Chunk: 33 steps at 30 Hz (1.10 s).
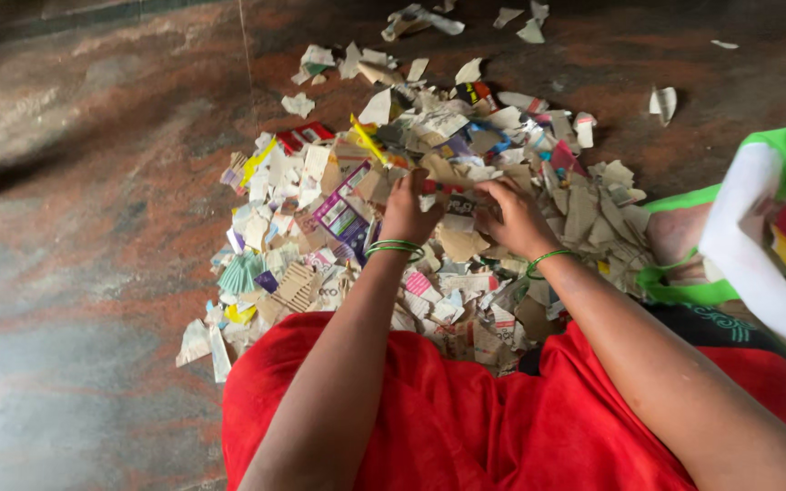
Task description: The person sits on the floor and sorts through a pile of torn paper scraps, picking up pieces and placing them into a white and green bag.
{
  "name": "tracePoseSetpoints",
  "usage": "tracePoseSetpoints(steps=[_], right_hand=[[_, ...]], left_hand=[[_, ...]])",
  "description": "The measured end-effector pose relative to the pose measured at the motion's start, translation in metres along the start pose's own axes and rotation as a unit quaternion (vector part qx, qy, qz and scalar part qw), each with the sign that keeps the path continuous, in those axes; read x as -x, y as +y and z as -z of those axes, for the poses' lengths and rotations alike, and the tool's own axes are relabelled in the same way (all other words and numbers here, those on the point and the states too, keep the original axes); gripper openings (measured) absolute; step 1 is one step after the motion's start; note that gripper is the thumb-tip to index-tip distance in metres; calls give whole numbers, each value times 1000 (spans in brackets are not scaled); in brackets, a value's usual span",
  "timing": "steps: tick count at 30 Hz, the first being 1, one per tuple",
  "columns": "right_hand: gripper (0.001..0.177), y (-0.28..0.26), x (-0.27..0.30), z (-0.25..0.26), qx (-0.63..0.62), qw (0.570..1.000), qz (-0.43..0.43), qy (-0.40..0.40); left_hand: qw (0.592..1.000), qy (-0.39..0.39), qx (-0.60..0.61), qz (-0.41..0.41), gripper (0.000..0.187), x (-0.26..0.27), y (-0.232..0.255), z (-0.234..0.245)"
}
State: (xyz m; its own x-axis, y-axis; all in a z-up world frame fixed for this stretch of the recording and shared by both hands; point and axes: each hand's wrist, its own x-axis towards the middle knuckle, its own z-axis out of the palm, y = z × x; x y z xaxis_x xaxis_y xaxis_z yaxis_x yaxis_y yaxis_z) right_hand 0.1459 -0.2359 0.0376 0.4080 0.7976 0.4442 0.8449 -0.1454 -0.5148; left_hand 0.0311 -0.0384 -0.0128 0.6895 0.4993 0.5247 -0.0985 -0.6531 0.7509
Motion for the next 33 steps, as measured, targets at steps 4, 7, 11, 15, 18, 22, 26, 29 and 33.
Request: tracePoseSetpoints(steps=[4,7,11,15,18,22,26,29,33], right_hand=[[75,1,2,-16,10,999,42,-25],[89,-4,3,-24,53,997,35,-53],[86,-11,9,-25,60,996,30,-59],[87,-13,9,-20,43,997,40,-47],[81,-3,9,-18,14,999,32,-33],[72,10,9,-19,11,999,-8,-46],[75,1,14,-19,43,997,-15,-67],[67,-6,10,-20,32,997,-14,-70],[59,2,9,-19,18,998,-21,-50]], left_hand=[[995,-40,-66,69,78,8,0,-16],[996,-31,-76,44,76,7,6,-18],[964,-107,-122,210,63,9,24,-2],[959,-124,-153,205,56,15,34,9],[967,-94,-149,186,57,17,32,5],[954,-102,-133,249,50,13,25,2],[957,-103,-98,255,46,14,20,3],[957,-93,-89,260,34,16,13,-3],[958,-66,-84,267,27,17,-1,-9]])
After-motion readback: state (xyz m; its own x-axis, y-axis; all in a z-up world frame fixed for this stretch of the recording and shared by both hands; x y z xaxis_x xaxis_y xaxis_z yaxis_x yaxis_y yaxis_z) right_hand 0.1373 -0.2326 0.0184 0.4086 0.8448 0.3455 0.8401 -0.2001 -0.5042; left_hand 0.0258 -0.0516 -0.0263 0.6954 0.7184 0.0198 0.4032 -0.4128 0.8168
